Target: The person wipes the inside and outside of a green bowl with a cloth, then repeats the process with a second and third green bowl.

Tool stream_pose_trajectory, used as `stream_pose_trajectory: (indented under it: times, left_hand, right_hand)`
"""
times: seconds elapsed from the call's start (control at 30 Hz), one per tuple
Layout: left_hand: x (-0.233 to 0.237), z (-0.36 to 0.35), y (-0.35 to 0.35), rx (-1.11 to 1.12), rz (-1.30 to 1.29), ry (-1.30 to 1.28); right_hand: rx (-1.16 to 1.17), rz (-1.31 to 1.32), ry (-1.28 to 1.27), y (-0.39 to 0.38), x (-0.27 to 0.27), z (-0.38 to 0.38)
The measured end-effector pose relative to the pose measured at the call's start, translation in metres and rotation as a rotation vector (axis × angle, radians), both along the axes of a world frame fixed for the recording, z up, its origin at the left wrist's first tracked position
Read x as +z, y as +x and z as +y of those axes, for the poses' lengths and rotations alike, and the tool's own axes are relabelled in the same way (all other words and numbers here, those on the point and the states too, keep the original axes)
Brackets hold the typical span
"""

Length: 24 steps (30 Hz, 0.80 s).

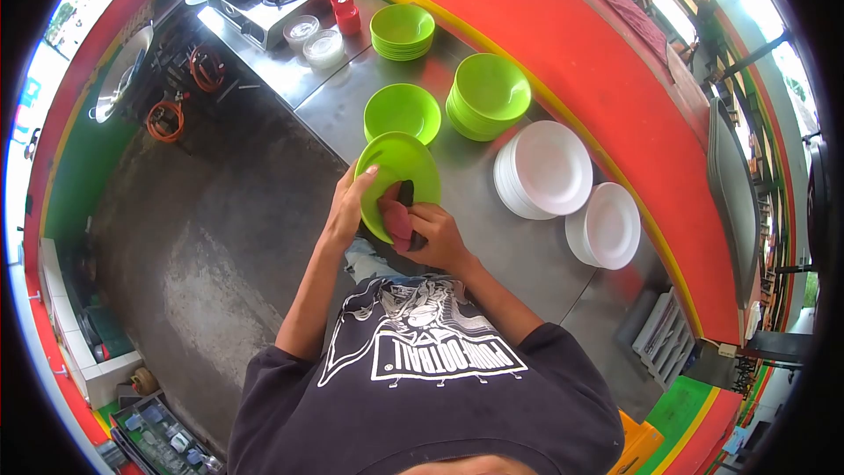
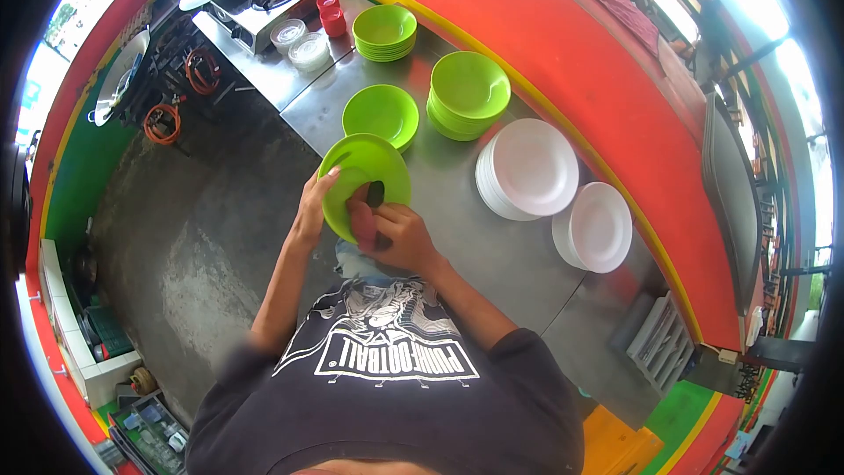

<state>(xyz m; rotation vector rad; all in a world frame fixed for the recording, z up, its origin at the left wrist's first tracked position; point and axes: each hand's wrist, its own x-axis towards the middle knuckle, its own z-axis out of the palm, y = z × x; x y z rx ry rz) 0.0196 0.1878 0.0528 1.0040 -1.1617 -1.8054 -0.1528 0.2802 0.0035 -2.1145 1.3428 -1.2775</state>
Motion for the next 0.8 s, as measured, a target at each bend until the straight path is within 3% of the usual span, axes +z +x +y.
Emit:
stream_pose_trajectory:
  times: [0.13,0.27,0.4,0.5,0.6,0.7,0.8]
  left_hand:
    - [-0.017,0.022,-0.015,0.131,0.084,-0.072]
    - [-0.028,0.027,-0.020,0.121,0.141,-0.025]
    - [-0.020,0.010,-0.007,0.002,0.049,0.050]
    - [-0.010,0.008,-0.014,-0.036,-0.025,0.011]
    - [-0.021,0.013,-0.033,0.051,0.092,-0.091]
    - [-0.025,0.013,-0.036,-0.028,0.020,-0.162]
    - [-0.014,0.004,-0.030,-0.071,0.114,-0.065]
  right_hand:
    - [-0.020,-0.074,0.095,0.009,0.009,0.001]
    - [-0.010,-0.105,0.104,0.019,0.016,0.007]
    - [0.009,-0.034,-0.038,0.004,0.000,0.011]
    - [-0.047,-0.006,-0.005,-0.006,-0.002,0.012]
    - [-0.166,-0.074,0.138,-0.004,0.002,0.006]
    - [-0.163,-0.161,0.032,0.011,0.027,0.000]
    - [-0.118,-0.082,0.016,0.006,0.014,0.004]
